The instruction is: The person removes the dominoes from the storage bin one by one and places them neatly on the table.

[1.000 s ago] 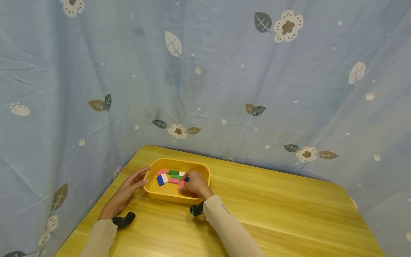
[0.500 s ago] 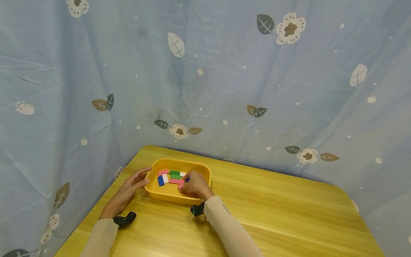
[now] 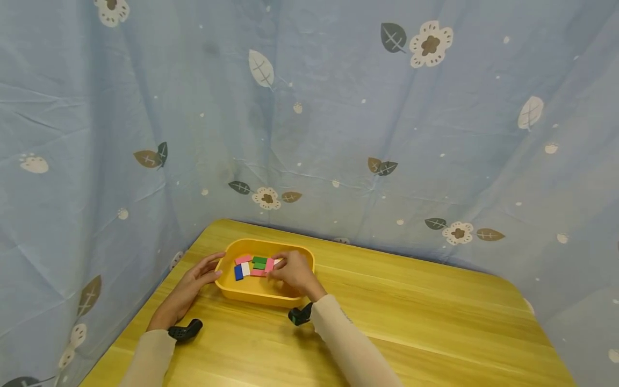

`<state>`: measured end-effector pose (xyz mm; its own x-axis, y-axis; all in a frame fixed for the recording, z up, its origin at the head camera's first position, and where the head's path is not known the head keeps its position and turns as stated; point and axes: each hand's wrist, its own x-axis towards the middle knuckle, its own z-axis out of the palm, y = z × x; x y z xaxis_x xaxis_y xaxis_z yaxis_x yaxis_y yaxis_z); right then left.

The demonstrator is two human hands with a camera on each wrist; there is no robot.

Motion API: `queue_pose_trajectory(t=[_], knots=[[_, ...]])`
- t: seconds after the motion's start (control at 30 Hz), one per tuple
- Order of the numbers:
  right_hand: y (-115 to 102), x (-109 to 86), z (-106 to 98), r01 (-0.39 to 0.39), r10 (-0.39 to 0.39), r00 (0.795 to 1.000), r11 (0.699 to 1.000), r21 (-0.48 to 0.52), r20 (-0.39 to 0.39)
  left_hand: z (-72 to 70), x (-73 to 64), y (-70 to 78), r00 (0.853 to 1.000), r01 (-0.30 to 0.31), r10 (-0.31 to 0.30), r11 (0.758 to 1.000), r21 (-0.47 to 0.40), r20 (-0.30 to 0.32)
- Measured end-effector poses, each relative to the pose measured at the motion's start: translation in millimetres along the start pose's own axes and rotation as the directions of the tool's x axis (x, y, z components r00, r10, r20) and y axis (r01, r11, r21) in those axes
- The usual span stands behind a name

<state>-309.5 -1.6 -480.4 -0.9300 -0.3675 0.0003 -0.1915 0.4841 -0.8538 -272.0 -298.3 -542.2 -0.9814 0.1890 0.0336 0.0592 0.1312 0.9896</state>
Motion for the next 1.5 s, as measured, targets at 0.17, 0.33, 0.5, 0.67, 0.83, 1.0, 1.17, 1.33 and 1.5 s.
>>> queue_pose_trajectory(t=[0.17,0.33,0.5,0.67,0.83,1.0,1.17,1.33,1.5], knots=[[-1,-3.9,-11,0.054,-0.054,0.998,0.998,0.01,-0.01,-1.8,-0.1,-0.6,1.0,0.004,-0.004,1.0,-0.003,-0.008],[3,-5.6,-18,0.066,-0.066,0.998,0.998,-0.017,-0.001,-2.0,0.0,-1.4,1.0,0.013,-0.013,1.0,0.0,-0.007],[5,-8.2,-23,0.092,-0.092,0.996,0.996,-0.018,0.019,-3.7,-0.7,-0.2,1.0,0.008,-0.008,1.0,0.014,0.0],[5,-13.2,-32,0.101,-0.101,0.995,0.995,-0.003,0.015,-3.6,-0.1,1.8,1.0,-0.001,0.001,1.0,0.015,0.01],[10,-16.6,-42,0.104,-0.104,0.995,0.995,-0.008,0.005,-2.6,1.1,1.6,1.0,0.0,0.0,1.0,0.012,0.006],[16,-20.7,-53,0.081,-0.081,0.997,0.997,0.002,-0.01,-2.9,3.3,0.8,1.0,0.003,-0.003,1.0,0.006,0.02],[21,-25.4,-65,0.085,-0.085,0.996,0.996,0.006,-0.023,-3.2,3.3,1.3,0.999,0.007,-0.007,1.0,-0.001,0.033],[28,-32.1,-74,0.1,-0.1,0.994,0.995,-0.005,-0.036,-2.9,2.5,1.3,0.999,-0.001,0.001,1.0,0.006,0.035],[34,-39.2,-83,0.105,-0.106,0.993,0.994,-0.027,-0.047,-2.5,1.2,-0.5,1.0,0.006,-0.006,1.0,0.023,0.017]])
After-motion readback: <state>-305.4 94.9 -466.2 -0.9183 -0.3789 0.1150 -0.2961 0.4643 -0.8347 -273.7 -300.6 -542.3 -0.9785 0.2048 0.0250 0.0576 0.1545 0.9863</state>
